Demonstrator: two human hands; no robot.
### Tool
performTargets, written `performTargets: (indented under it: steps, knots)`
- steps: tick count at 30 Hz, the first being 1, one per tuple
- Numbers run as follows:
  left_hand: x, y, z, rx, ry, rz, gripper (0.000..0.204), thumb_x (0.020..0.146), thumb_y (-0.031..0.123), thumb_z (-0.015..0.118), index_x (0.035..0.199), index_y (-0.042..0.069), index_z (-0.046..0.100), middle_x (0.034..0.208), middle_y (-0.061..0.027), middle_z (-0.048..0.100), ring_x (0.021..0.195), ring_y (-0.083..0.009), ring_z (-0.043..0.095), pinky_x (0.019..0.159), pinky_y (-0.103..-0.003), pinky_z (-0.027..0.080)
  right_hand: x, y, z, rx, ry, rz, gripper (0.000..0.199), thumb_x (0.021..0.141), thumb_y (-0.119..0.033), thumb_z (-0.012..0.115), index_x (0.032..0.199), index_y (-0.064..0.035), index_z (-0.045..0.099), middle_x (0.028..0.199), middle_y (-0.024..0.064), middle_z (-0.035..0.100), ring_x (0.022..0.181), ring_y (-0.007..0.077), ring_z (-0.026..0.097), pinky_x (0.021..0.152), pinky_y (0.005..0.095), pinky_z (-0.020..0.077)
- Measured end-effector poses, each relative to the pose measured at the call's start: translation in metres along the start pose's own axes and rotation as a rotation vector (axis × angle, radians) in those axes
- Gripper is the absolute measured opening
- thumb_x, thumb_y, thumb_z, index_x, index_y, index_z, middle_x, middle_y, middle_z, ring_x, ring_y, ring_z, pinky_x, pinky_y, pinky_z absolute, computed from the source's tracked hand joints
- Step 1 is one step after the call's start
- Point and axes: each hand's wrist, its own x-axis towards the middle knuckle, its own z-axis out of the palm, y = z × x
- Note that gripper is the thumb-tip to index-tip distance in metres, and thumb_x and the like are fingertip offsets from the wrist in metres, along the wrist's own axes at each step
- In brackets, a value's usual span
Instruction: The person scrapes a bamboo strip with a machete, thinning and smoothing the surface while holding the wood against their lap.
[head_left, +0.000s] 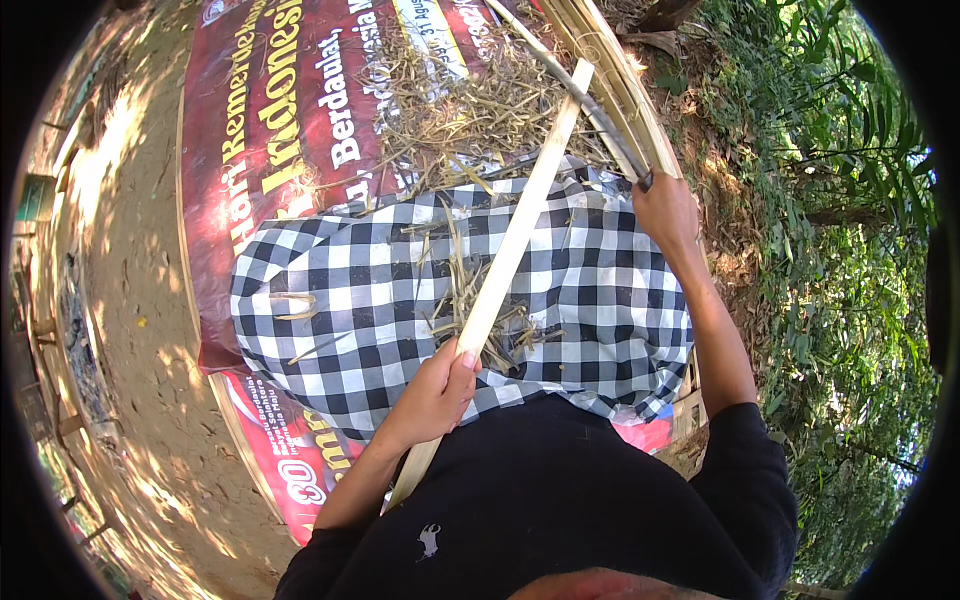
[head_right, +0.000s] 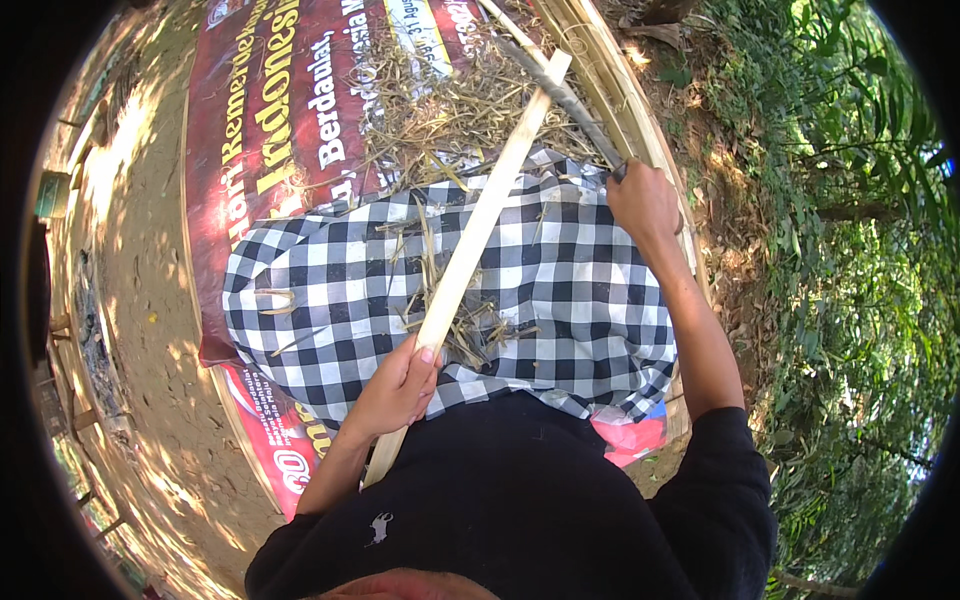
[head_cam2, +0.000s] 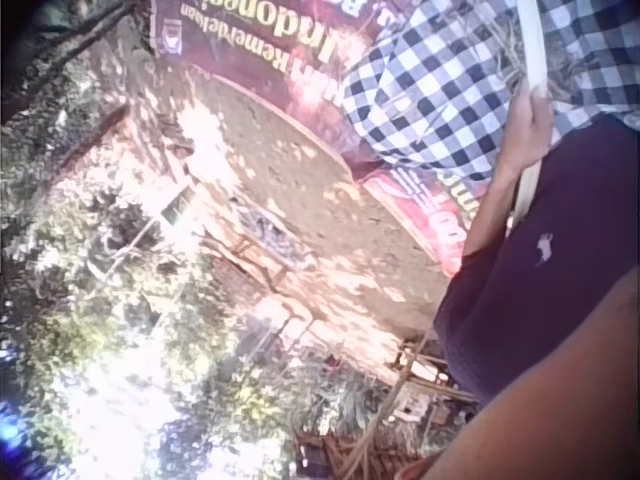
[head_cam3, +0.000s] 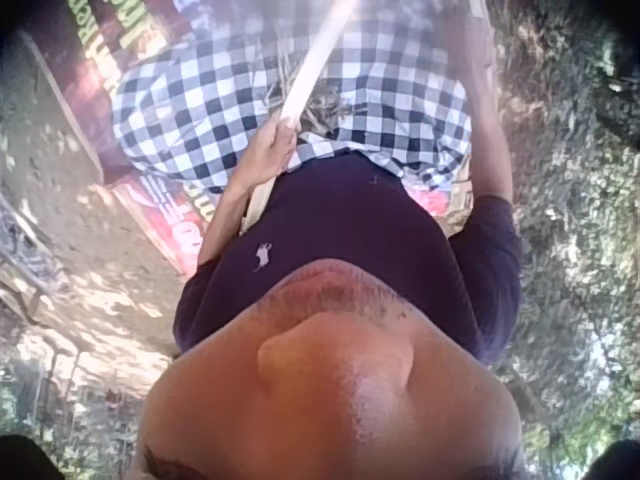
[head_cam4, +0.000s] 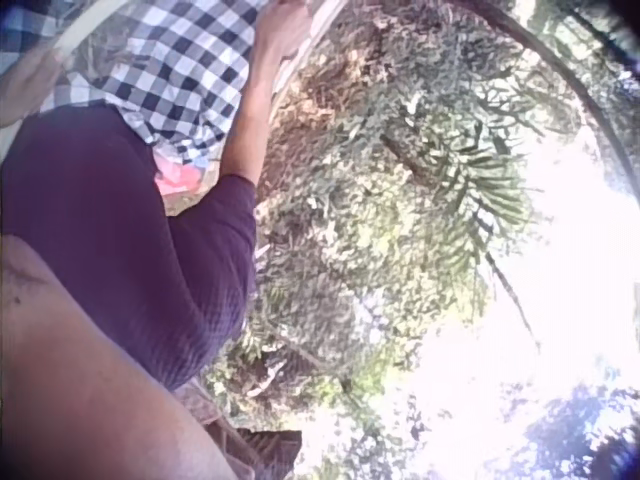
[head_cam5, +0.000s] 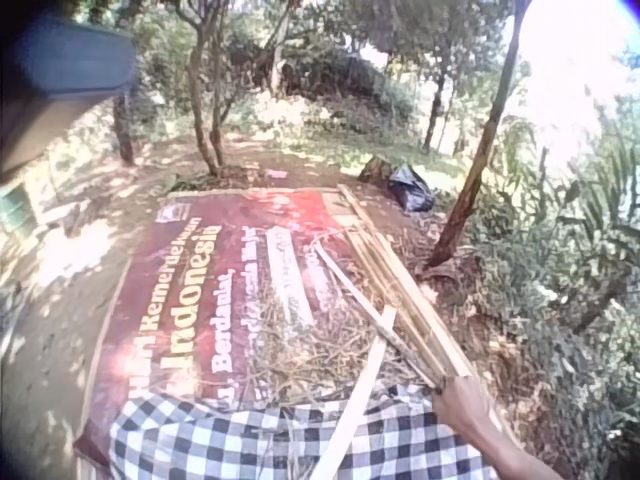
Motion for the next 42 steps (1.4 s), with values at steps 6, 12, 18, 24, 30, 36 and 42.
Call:
performTargets:
  steps: [6,12,18,24,30,36,42]
  knots:
    - [0.008,0.003,-0.007,-0.180,0.050,-0.013,0.048,0.111,0.042,0.027,0.119,0.001,0.053,0.063,0.0026,0.043,0.044,-0.0054,0.040,0.042,-0.021,0.036,-0.029,-0.016,-0.021,0.555,-0.081,0.034,0.027,0.080,-0.018,0.066,0.071,0.0074,0.061,0.057,0.0209,0.056,0.051,0.0345,0.051,0.055,0.0440,0.0420]
    - [0.028,0.000,-0.034,-0.586,0.013,0.018,0.033,0.110,0.034,0.037,0.111,0.006,0.054,0.065,0.0007,0.046,0.045,-0.0078,0.043,0.044,-0.021,0.036,-0.088,-0.052,-0.043,0.357,-0.212,-0.157,0.018,0.075,-0.016,0.072,0.073,-0.0003,0.065,0.061,0.0154,0.061,0.052,0.0327,0.056,0.055,0.0433,0.0444]
    - [0.035,0.011,-0.027,-0.531,0.102,0.115,0.024,0.109,0.032,0.039,0.112,0.008,0.042,0.076,-0.0059,0.052,0.046,-0.0143,0.051,0.043,-0.026,0.044,-0.124,-0.062,-0.023,0.256,-0.125,-0.522,0.019,0.066,-0.018,0.078,0.077,-0.0089,0.064,0.067,0.0074,0.064,0.064,0.0304,0.064,0.065,0.0422,0.0470]
    - [0.026,0.017,-0.025,-0.501,-0.043,0.092,0.029,0.111,0.031,0.032,0.117,0.004,0.044,0.067,-0.0036,0.048,0.033,-0.0107,0.041,0.031,-0.023,0.038,-0.126,-0.077,-0.016,0.299,-0.164,-0.684,0.026,0.063,-0.021,0.078,0.077,-0.0081,0.061,0.069,0.0082,0.064,0.063,0.0319,0.063,0.060,0.0432,0.0500]
    - [0.026,0.022,-0.020,-0.313,-0.004,0.047,0.037,0.112,0.030,0.025,0.112,0.000,0.047,0.056,-0.0003,0.038,0.030,-0.0089,0.034,0.030,-0.024,0.033,-0.122,-0.087,-0.014,0.294,-0.133,-0.755,0.028,0.061,-0.022,0.080,0.078,-0.0102,0.061,0.068,0.0073,0.065,0.063,0.0306,0.064,0.064,0.0418,0.0509]
    - [0.007,0.022,-0.014,-0.317,-0.066,-0.010,0.042,0.111,0.038,0.025,0.102,0.003,0.045,0.055,0.0006,0.036,0.030,-0.0079,0.032,0.030,-0.024,0.032,-0.042,-0.054,0.001,0.137,0.000,-0.158,0.020,0.078,-0.020,0.072,0.074,-0.0036,0.062,0.064,0.0176,0.066,0.061,0.0387,0.066,0.062,0.0495,0.0537]
    - [0.026,0.011,-0.014,-0.238,-0.007,0.034,0.042,0.111,0.039,0.026,0.103,0.003,0.045,0.055,0.0016,0.035,0.031,-0.0070,0.033,0.031,-0.023,0.032,-0.087,-0.055,-0.003,0.184,-0.185,-0.386,0.023,0.076,-0.025,0.074,0.074,-0.0069,0.061,0.061,0.0150,0.064,0.058,0.0356,0.066,0.061,0.0479,0.0540]
